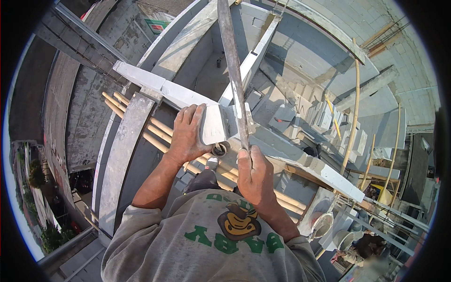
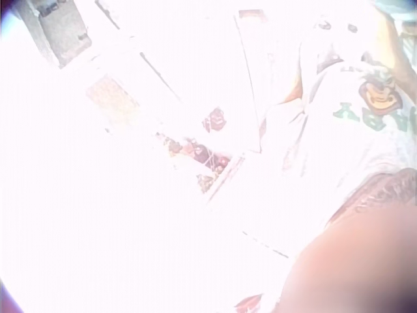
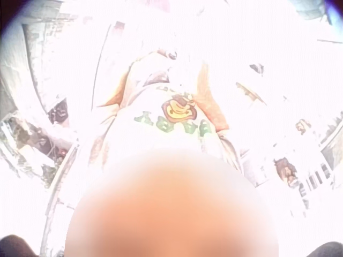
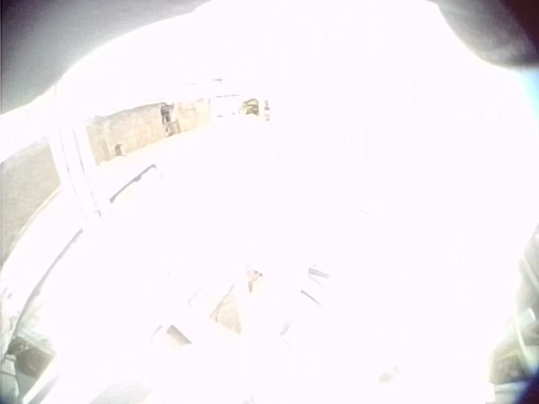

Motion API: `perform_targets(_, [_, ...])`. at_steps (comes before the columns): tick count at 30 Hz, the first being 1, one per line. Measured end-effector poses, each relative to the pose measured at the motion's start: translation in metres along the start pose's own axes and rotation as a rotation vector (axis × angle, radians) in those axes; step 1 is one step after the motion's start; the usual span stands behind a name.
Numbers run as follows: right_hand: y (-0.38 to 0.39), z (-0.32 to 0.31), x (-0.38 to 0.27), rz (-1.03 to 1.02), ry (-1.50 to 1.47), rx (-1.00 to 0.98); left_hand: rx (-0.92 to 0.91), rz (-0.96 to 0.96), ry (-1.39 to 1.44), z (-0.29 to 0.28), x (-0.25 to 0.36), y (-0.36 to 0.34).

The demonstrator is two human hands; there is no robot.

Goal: The person builds a wall by shaping lightweight concrete blocks with a machete, then cementing them together with mortar using a trowel.

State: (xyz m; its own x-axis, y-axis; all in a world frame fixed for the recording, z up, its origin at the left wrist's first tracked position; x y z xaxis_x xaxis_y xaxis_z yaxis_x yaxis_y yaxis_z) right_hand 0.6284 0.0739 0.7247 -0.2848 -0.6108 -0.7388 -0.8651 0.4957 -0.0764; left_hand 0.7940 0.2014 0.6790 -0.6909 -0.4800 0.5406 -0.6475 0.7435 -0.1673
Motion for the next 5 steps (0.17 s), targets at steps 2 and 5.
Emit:
perform_targets(2, [0.003, -0.011, -0.012, -0.052, -0.091, 0.123, -0.013, -0.011, 0.002, 0.0, 0.0, -0.002])
perform_targets(5, [0.008, 0.027, 0.023, 0.018, 0.034, 0.025, -0.034, -0.012, 0.003, -0.001, 0.003, -0.005])
Point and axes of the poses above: each hand's wrist, its own y-axis away from the middle knuckle, its own z-axis out of the palm, x = y × z, the point moved 2 cm from there along -y, towards the middle knuckle, and after that the axes turned 8 degrees about y, right-handed, at the moved point
